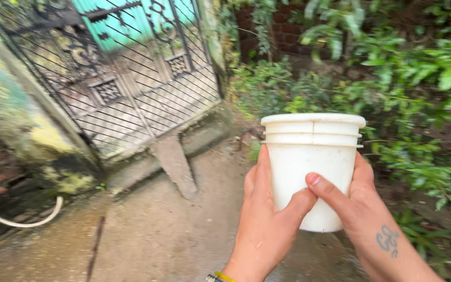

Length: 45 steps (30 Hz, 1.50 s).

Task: The person waters plants in a garden by pouring water from a small plastic container onto the base of several plants.

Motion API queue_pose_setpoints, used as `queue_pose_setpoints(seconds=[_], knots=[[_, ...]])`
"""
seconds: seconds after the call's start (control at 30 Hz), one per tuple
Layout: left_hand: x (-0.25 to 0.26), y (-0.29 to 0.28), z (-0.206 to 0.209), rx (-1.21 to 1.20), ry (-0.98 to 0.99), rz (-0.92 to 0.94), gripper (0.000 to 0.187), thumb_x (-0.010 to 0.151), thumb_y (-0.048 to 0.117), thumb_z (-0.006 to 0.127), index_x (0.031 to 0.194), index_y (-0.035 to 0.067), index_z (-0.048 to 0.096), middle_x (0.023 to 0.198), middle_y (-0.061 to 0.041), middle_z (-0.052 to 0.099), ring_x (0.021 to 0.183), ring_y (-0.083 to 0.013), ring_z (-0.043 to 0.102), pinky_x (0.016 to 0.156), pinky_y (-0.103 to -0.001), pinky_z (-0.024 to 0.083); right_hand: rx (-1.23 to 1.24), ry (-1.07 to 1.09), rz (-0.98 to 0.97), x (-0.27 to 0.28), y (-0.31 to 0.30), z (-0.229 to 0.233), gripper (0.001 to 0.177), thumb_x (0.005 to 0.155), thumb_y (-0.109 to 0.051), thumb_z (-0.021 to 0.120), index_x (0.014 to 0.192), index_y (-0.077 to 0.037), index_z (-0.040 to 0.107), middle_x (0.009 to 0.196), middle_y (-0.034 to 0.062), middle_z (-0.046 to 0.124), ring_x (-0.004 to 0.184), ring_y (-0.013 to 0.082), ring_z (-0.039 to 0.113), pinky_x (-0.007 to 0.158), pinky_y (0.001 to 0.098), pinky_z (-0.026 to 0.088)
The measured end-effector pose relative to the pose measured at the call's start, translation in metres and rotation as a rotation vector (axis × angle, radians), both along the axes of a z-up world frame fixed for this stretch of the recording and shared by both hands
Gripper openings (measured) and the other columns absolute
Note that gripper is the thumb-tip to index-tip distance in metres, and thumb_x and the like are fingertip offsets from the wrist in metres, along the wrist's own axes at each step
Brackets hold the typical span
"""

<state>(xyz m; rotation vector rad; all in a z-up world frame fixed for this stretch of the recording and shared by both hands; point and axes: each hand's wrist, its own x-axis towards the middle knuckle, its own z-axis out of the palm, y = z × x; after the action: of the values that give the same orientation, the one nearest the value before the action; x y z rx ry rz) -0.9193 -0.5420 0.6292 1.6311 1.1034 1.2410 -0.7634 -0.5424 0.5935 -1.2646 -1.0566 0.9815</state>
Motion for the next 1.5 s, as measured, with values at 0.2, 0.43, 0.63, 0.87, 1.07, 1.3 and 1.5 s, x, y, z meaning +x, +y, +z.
queue_pose_setpoints(seconds=[0.2, 0.43, 0.63, 0.87, 1.07, 1.3, 1.5], knots=[[-0.112, 0.01, 0.036, 0.226, 0.025, 0.054, 0.09, 0.083, 0.034, 0.071, 0.161, 0.01, 0.033, 0.138, -0.02, 0.052, 0.131, -0.0319, 0.051, 0.106, -0.04, 0.049, 0.215, 0.096, 0.162, -0.114, 0.007, 0.052, 0.082, 0.095, -0.041, 0.071, 0.156, -0.006, 0.03, 0.144, 0.0156, 0.056, 0.135, 0.024, 0.054, 0.106, 0.0413, 0.042], [-0.182, 0.064, 0.05, 0.299, 0.055, 0.069, 0.105, 0.081, 0.043, 0.077, 0.164, 0.005, 0.024, 0.143, -0.021, 0.047, 0.132, -0.0327, 0.052, 0.108, -0.04, 0.049, 0.297, 0.159, 0.288, -0.176, 0.058, 0.083, 0.061, 0.1, -0.035, 0.065, 0.148, -0.004, 0.044, 0.135, 0.0104, 0.065, 0.125, 0.0197, 0.06, 0.1, 0.0403, 0.049], [-0.186, 0.131, 0.053, 0.399, 0.056, 0.042, 0.12, 0.076, 0.052, 0.079, 0.163, -0.004, 0.018, 0.165, -0.032, 0.012, 0.145, -0.0393, 0.038, 0.109, -0.042, 0.043, 0.379, 0.242, 0.226, -0.178, 0.134, 0.095, 0.06, 0.104, -0.039, 0.054, 0.152, -0.007, 0.036, 0.144, 0.0081, 0.058, 0.13, 0.0203, 0.058, 0.101, 0.0417, 0.049], [-0.159, 0.248, 0.069, 0.216, -0.273, 0.049, 0.14, 0.073, 0.058, 0.085, 0.163, 0.002, -0.005, 0.162, -0.024, 0.032, 0.143, -0.0329, 0.042, 0.116, -0.042, 0.039, 0.539, 0.291, 0.293, -0.168, 0.255, 0.124, 0.075, 0.104, -0.041, 0.056, 0.162, -0.009, 0.019, 0.155, 0.0109, 0.046, 0.142, 0.0225, 0.049, 0.108, 0.0428, 0.046], [-0.152, 0.345, 0.054, -0.016, -0.639, -0.141, 0.14, 0.078, 0.047, 0.087, 0.163, 0.013, -0.018, 0.155, -0.022, 0.046, 0.142, -0.0326, 0.047, 0.113, -0.044, 0.038, 0.435, 0.228, 0.277, -0.162, 0.346, 0.12, 0.091, 0.1, -0.044, 0.062, 0.161, -0.014, 0.002, 0.152, 0.0185, 0.04, 0.137, 0.0356, 0.046, 0.102, 0.0563, 0.053], [-0.188, 0.457, 0.04, -0.064, -0.612, -0.147, 0.137, 0.076, 0.057, 0.085, 0.166, 0.012, -0.009, 0.155, -0.022, 0.035, 0.138, -0.0352, 0.048, 0.109, -0.051, 0.043, 0.409, 0.236, 0.329, -0.181, 0.447, 0.102, 0.096, 0.096, -0.041, 0.067, 0.16, -0.01, 0.002, 0.149, 0.0243, 0.042, 0.133, 0.041, 0.052, 0.099, 0.0612, 0.054], [-0.239, 0.575, 0.04, -0.02, -0.581, -0.228, 0.138, 0.073, 0.061, 0.085, 0.165, 0.009, -0.005, 0.155, -0.023, 0.032, 0.138, -0.0372, 0.048, 0.107, -0.053, 0.043, 0.463, 0.287, 0.327, -0.221, 0.541, 0.102, 0.101, 0.093, -0.058, 0.066, 0.162, -0.005, 0.015, 0.144, 0.0281, 0.04, 0.133, 0.0429, 0.048, 0.098, 0.066, 0.051]])
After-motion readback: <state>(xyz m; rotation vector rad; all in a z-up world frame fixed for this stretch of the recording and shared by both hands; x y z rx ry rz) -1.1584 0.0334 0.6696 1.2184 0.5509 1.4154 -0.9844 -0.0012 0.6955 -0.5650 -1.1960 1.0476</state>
